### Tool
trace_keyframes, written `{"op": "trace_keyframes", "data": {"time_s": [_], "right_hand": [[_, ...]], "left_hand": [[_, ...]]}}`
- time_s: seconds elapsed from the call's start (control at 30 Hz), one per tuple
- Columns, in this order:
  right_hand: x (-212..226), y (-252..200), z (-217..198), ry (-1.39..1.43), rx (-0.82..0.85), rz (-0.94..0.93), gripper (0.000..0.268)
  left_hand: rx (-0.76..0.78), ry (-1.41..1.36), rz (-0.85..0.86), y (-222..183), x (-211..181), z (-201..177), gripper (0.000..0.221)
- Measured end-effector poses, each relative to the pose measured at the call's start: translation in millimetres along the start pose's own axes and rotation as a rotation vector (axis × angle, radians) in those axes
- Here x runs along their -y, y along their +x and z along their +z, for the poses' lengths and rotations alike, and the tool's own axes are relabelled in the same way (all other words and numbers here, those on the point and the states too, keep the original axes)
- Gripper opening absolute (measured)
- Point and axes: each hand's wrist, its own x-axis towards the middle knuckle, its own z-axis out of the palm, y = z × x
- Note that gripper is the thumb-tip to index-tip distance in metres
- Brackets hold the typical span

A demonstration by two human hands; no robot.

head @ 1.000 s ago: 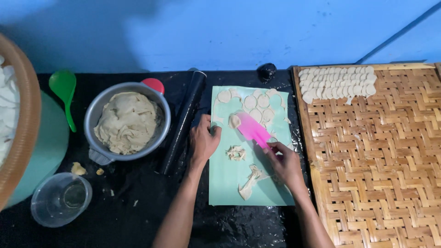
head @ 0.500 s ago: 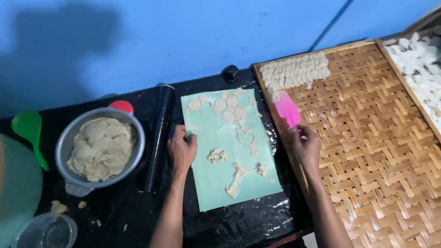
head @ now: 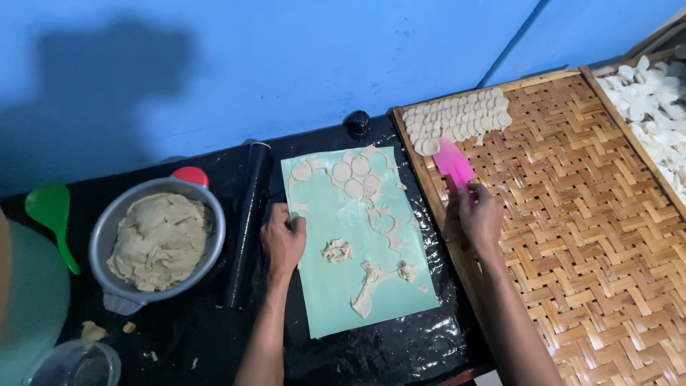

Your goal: Cutting small dough circles from a sheet and rolling them out using a pipe-like tool for food production.

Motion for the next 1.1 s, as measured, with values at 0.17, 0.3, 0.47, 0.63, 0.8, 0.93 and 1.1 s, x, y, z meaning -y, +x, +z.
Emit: {"op": "trace_keyframes", "data": {"time_s": [0.17, 0.3, 0.47, 0.63, 0.8, 0.93, 1.1], "right_hand": [[36, -7, -26, -0.166, -0.003, -0.016, 0.03], [30, -13, -29, -0.15, -0.093, -0.065, 0.031], [47, -37, -30, 0.032, 0.011, -0.157, 0.034], [104, -75, -29, 0.187, 0.226, -0.089, 0.033], [146, -88, -11, 0.245, 0.359, -0.192, 0.033], [171, -90, -3, 0.253, 0.317, -0.269, 0.033], [176, -91, 12, 0.186, 0.285, -0.255, 0.033]], "left_hand": [[0.048, -0.018, -0.027, 1, -7, -5, 0.028], [0.074, -0.101, -0.082, 2, -17, -11, 0.034], [0.027, -0.156, -0.029, 16, 14, 6, 0.017], [0.031, -0.053, -0.005, 25, -11, 2, 0.022], [0.008, -0.015, -0.017, 20, -5, 4, 0.023], [0.007, -0.091, 0.071, 18, 16, 5, 0.025], [0.102, -0.175, 0.054, 17, 5, -3, 0.04]]}}
